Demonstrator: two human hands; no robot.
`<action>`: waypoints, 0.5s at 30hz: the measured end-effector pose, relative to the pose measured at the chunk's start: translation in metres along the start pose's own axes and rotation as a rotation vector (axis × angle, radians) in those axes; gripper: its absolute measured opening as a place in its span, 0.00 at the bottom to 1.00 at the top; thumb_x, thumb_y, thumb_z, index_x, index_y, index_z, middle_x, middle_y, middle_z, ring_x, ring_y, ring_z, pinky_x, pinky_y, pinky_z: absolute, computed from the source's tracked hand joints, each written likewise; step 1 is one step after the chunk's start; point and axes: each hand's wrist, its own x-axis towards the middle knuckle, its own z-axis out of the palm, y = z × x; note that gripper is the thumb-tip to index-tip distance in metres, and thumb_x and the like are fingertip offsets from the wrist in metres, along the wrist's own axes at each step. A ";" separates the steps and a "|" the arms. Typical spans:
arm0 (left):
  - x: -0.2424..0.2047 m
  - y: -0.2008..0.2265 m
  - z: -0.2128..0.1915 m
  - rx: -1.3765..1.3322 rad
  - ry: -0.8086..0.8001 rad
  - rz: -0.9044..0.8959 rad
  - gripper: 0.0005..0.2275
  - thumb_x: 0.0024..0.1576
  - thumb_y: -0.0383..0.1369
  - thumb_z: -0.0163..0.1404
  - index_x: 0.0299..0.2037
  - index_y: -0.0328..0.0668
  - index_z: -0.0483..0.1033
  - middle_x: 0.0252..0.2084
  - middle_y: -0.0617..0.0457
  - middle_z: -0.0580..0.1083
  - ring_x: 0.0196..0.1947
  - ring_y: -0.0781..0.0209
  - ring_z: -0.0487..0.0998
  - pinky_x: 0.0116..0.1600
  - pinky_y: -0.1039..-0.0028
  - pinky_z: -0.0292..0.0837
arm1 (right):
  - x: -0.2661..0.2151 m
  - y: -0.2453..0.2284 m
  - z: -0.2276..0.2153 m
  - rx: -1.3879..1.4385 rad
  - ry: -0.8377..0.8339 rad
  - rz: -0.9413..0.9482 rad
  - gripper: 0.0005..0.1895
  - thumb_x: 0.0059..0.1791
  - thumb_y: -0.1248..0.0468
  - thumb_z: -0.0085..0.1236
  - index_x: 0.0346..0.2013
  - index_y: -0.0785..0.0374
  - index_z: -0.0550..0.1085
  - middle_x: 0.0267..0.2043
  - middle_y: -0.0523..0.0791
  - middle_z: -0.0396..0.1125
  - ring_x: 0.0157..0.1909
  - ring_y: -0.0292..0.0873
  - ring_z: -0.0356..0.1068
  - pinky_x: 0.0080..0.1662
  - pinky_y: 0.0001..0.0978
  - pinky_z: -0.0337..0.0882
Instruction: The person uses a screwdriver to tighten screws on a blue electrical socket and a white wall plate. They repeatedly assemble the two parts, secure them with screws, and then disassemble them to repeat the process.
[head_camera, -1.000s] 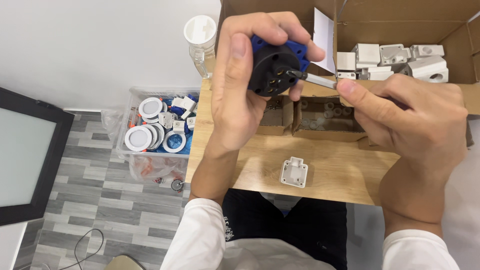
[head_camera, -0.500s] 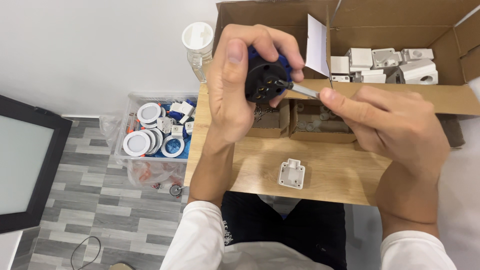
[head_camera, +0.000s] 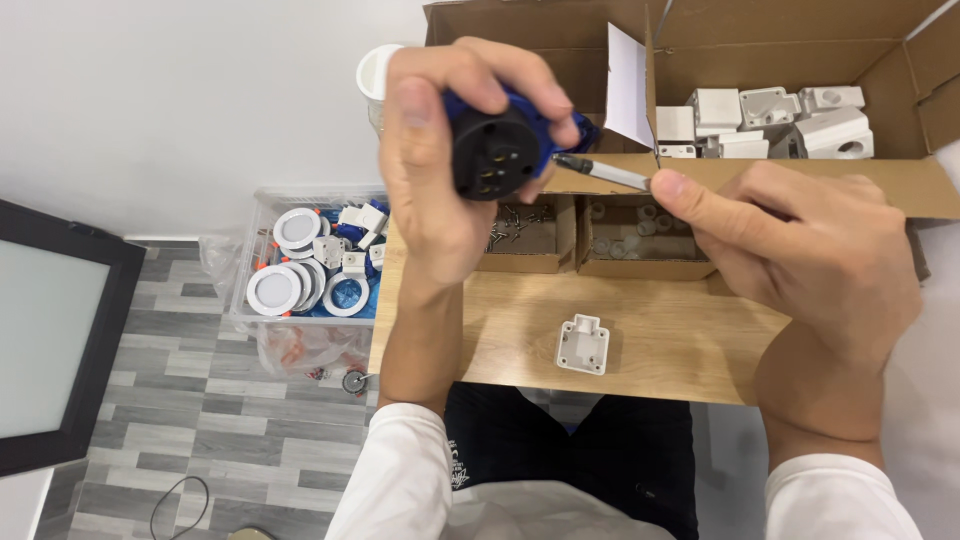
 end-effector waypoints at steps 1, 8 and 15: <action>0.000 0.000 0.000 -0.003 -0.002 -0.002 0.14 0.76 0.48 0.35 0.50 0.48 0.63 0.46 0.41 0.72 0.39 0.52 0.78 0.29 0.74 0.67 | 0.000 -0.001 -0.001 -0.003 0.000 0.003 0.17 0.68 0.78 0.68 0.66 0.55 0.86 0.28 0.44 0.56 0.29 0.46 0.52 0.30 0.36 0.53; -0.004 0.007 0.010 0.081 -0.004 -0.046 0.14 0.75 0.49 0.33 0.49 0.51 0.63 0.46 0.43 0.73 0.39 0.52 0.80 0.26 0.75 0.71 | 0.006 -0.007 -0.003 -0.108 0.001 -0.099 0.18 0.66 0.74 0.71 0.65 0.47 0.86 0.29 0.41 0.62 0.26 0.42 0.53 0.27 0.34 0.50; -0.006 -0.002 0.011 0.029 -0.017 -0.045 0.14 0.75 0.49 0.34 0.50 0.49 0.64 0.46 0.42 0.75 0.41 0.53 0.81 0.27 0.76 0.72 | 0.022 -0.008 -0.009 -0.045 0.028 -0.172 0.20 0.64 0.77 0.68 0.67 0.53 0.82 0.29 0.43 0.58 0.26 0.44 0.50 0.29 0.36 0.57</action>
